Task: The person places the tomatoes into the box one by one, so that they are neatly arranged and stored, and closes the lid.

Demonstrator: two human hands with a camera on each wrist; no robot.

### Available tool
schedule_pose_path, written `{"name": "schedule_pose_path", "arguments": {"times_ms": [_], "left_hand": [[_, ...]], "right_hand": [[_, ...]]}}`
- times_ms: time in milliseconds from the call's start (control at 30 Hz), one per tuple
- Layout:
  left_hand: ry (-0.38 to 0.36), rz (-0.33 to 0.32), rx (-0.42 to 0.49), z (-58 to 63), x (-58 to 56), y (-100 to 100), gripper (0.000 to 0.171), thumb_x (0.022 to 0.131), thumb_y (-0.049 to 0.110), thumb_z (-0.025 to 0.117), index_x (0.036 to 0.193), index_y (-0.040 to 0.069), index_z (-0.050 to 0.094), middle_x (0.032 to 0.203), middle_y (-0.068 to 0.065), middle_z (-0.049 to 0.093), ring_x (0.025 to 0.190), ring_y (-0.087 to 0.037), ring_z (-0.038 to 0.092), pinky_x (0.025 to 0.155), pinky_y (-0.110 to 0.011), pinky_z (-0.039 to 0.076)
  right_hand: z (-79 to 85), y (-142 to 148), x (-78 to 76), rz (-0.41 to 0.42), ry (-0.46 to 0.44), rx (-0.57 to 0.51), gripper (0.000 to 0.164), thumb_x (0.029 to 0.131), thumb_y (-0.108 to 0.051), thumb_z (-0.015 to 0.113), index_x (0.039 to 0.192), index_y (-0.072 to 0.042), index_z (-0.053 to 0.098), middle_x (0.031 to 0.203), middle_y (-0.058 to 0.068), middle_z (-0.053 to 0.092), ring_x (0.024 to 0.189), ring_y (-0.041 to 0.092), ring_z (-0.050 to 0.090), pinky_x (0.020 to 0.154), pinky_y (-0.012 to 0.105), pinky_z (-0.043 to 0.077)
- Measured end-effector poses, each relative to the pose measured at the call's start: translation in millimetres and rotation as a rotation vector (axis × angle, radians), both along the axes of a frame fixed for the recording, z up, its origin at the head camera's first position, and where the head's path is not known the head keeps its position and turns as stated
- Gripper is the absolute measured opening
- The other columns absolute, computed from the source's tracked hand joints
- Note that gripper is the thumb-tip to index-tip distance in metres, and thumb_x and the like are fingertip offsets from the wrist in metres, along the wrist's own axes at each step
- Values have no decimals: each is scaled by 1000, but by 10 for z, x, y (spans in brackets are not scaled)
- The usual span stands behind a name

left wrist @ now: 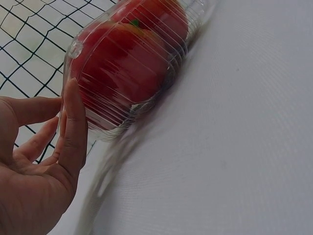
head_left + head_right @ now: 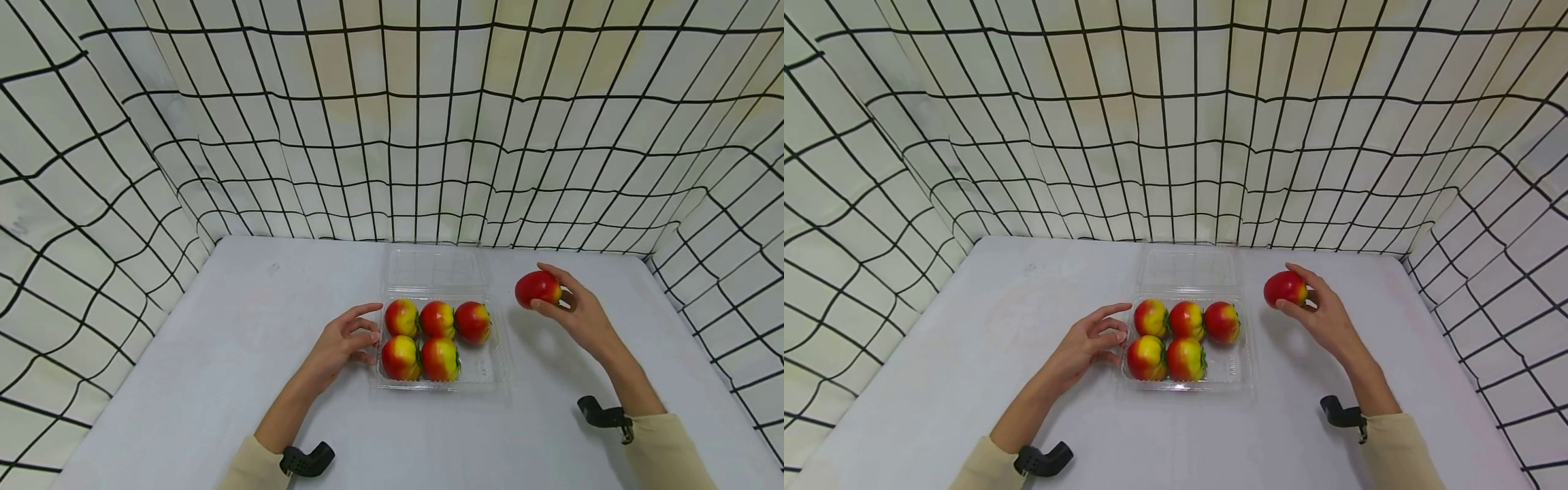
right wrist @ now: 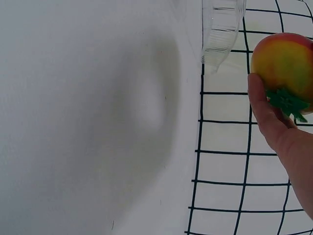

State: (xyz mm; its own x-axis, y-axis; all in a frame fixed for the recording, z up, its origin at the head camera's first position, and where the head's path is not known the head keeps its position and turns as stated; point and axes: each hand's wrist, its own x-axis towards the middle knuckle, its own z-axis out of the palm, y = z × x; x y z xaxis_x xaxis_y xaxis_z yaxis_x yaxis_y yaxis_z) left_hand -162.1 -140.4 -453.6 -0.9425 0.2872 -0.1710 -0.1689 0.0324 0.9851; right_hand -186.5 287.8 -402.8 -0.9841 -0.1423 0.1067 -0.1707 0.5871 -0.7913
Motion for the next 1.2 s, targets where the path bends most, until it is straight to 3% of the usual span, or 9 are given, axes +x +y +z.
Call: {"name": "schedule_pose_path", "arguments": {"times_ms": [367, 733, 933, 1200], "left_hand": [[-5, 2, 1, 8, 4, 0, 56, 100, 13, 67, 153, 15, 49, 107, -4, 61, 91, -20, 65, 74, -28, 64], [-7, 2, -2, 6, 2, 3, 56, 100, 13, 67, 153, 15, 48, 107, -3, 62, 90, -18, 65, 75, -28, 64], [-2, 0, 0, 11, 0, 0, 56, 100, 13, 67, 153, 14, 48, 108, -4, 61, 90, -18, 65, 74, -28, 64], [-4, -1, -2, 1, 2, -2, 57, 100, 13, 67, 154, 14, 48, 108, -3, 62, 90, -17, 65, 74, -27, 64]], "right_hand": [[-3, -81, 67, 30, 46, -10, 74, 96, -22, 74, 159, -16, 37, 153, 25, 48, 130, 43, 53, 82, 9, 51], [27, -149, 154, 35, 16, -58, 75, 96, -23, 74, 160, -21, 37, 161, 18, 38, 141, 55, 45, 84, 11, 51], [55, -184, 196, 48, 33, -29, 70, 95, -23, 75, 157, -20, 43, 150, 17, 46, 137, 49, 48, 83, 11, 52], [44, -236, 228, 75, 40, -44, 65, 95, -23, 76, 153, -20, 46, 155, 16, 46, 132, 44, 54, 84, 14, 55]]}}
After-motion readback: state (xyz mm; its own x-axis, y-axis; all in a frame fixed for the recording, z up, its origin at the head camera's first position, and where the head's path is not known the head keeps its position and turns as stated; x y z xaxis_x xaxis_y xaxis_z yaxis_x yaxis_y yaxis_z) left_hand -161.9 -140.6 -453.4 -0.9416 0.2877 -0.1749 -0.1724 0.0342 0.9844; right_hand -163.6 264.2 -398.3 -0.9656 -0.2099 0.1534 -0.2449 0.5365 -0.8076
